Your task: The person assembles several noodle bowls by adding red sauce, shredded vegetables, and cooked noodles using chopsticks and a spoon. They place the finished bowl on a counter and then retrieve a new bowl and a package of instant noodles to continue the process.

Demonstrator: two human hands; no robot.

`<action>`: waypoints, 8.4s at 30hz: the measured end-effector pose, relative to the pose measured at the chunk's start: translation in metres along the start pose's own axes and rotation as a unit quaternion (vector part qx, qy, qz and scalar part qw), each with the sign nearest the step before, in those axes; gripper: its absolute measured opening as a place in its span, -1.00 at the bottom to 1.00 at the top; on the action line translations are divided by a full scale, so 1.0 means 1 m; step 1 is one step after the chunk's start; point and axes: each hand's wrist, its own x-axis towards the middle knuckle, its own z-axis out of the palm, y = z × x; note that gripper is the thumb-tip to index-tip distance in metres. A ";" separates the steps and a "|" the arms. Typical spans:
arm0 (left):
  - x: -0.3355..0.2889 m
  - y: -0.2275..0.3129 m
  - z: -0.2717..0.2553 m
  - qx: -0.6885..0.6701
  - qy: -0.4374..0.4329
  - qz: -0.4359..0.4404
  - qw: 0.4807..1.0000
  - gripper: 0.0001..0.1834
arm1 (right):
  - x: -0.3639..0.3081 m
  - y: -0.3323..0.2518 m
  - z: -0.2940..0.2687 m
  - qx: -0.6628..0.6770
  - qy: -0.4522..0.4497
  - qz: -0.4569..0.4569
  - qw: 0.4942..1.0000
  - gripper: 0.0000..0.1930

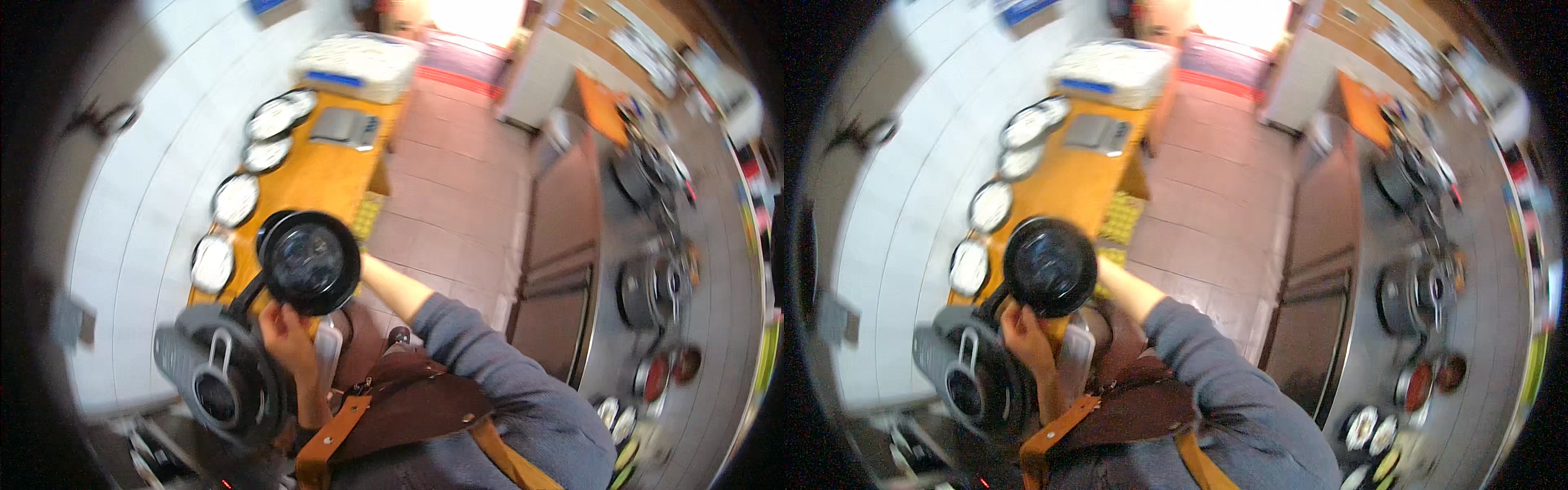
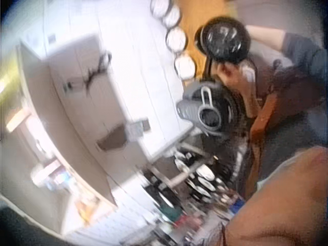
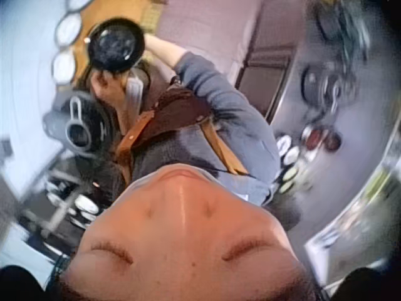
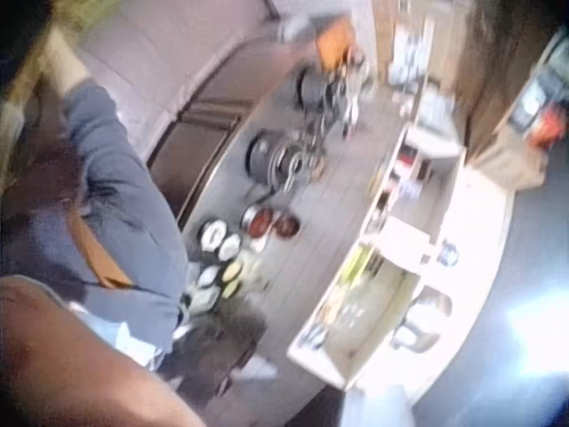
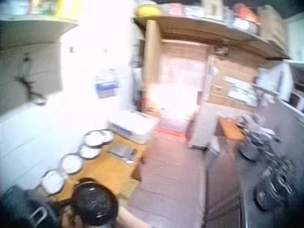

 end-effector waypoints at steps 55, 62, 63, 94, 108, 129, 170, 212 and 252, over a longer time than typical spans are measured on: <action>0.433 -0.170 0.430 0.271 -0.536 0.084 0.796 -0.33 | -0.436 -0.120 0.007 0.038 0.563 -0.483 0.669 -0.50; 0.296 -0.124 0.500 -0.061 -0.545 -0.170 0.819 -0.32 | -0.472 -0.067 -0.004 0.095 0.543 -0.575 0.605 -0.53; 0.266 -0.123 0.513 -0.130 -0.573 -0.239 0.774 -0.34 | -0.480 -0.058 -0.005 0.107 0.537 -0.589 0.594 -0.54; -0.706 0.210 0.502 -0.083 -0.648 0.743 -0.146 0.44 | -0.546 0.234 0.005 0.444 0.407 -0.790 0.115 -0.50; -0.584 0.158 0.484 -0.169 -0.700 0.688 -0.085 -0.36 | -0.591 0.144 0.015 0.396 0.436 -0.796 0.140 -0.54; -0.590 0.143 0.448 -0.151 -0.646 0.746 -0.053 -0.35 | -0.611 0.118 0.029 0.342 0.480 -0.784 0.197 -0.58; -0.548 0.153 0.522 0.093 -0.939 0.176 0.280 -0.44 | -0.817 0.230 -0.037 0.419 0.724 -0.526 -0.150 -0.75; -0.707 0.164 0.205 -0.508 -0.512 0.668 -0.181 -0.60 | -0.731 0.198 -0.043 0.167 0.340 -0.920 0.100 -0.40; -0.806 0.058 0.218 0.059 -0.962 0.207 0.169 -0.29 | -0.662 0.287 -0.015 0.201 0.475 -0.857 -0.003 -0.41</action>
